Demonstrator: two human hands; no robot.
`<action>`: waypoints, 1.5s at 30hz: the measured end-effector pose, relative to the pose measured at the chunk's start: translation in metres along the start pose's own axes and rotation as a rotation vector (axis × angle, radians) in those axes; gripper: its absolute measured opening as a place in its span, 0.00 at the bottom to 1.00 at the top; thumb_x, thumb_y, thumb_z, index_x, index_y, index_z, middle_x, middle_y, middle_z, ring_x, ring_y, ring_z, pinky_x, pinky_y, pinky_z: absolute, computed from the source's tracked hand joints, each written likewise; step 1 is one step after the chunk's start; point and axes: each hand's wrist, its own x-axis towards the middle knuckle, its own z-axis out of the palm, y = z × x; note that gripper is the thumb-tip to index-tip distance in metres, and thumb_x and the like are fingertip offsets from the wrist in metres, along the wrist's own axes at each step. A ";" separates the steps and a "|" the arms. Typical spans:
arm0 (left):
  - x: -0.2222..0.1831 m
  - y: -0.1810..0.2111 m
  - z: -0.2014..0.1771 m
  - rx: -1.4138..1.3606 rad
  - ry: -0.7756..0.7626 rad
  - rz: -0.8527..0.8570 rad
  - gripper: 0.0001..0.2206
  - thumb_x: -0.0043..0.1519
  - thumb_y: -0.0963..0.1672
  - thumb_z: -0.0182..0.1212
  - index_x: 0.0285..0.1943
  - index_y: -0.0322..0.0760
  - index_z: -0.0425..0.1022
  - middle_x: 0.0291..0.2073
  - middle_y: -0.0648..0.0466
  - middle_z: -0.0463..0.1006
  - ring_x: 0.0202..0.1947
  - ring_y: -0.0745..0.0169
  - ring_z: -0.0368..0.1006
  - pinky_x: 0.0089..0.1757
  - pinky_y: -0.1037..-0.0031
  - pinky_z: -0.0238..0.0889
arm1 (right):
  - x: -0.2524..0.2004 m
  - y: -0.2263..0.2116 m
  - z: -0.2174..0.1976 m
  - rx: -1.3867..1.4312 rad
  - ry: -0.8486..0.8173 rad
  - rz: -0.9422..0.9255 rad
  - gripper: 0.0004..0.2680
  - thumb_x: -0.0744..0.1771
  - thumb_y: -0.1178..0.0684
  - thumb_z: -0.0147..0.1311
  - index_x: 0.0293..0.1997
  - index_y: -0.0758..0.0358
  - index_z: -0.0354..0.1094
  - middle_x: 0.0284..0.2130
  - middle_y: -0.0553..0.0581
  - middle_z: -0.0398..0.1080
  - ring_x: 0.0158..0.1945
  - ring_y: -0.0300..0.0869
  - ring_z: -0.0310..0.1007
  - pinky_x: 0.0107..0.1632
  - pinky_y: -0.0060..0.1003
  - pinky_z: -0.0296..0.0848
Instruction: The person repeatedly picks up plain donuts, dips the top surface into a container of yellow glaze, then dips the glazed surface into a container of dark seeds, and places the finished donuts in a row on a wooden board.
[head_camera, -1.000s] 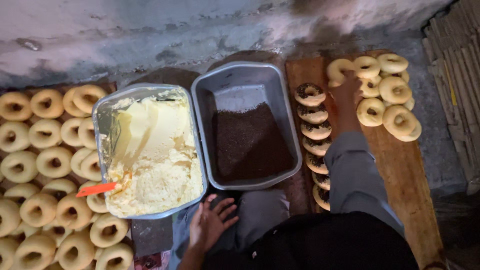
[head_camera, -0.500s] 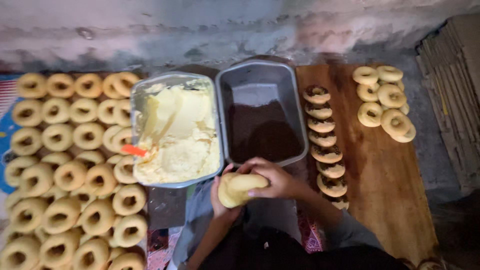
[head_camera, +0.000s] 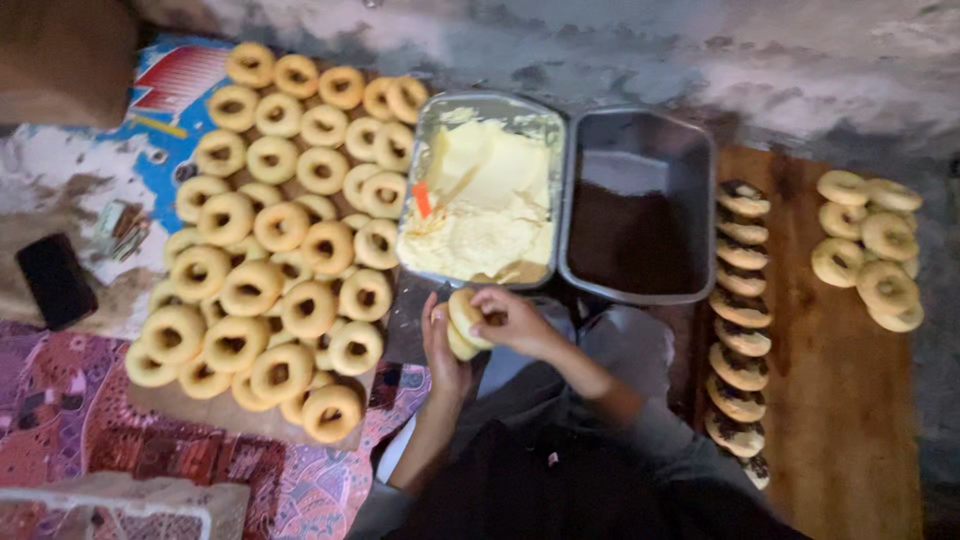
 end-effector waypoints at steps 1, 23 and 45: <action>0.003 0.006 -0.007 0.001 0.033 -0.028 0.26 0.64 0.55 0.50 0.71 0.50 0.57 0.61 0.51 0.71 0.59 0.53 0.71 0.56 0.54 0.67 | 0.017 0.001 -0.002 -0.200 0.080 -0.102 0.17 0.61 0.53 0.68 0.53 0.61 0.71 0.45 0.57 0.75 0.47 0.44 0.76 0.51 0.40 0.75; 0.064 0.008 -0.070 -0.361 -0.106 -0.231 0.27 0.63 0.53 0.42 0.63 0.32 0.71 0.54 0.48 0.79 0.53 0.53 0.76 0.52 0.61 0.68 | 0.073 -0.018 -0.006 -0.602 0.130 -0.467 0.19 0.59 0.57 0.65 0.56 0.58 0.74 0.51 0.58 0.75 0.57 0.51 0.74 0.62 0.45 0.69; 0.050 -0.029 -0.041 -0.312 -0.173 -0.207 0.19 0.69 0.47 0.47 0.63 0.30 0.71 0.57 0.47 0.77 0.59 0.52 0.73 0.60 0.61 0.65 | -0.012 -0.041 -0.013 -0.514 0.521 -0.492 0.17 0.62 0.56 0.66 0.58 0.56 0.73 0.53 0.56 0.76 0.58 0.49 0.75 0.61 0.43 0.72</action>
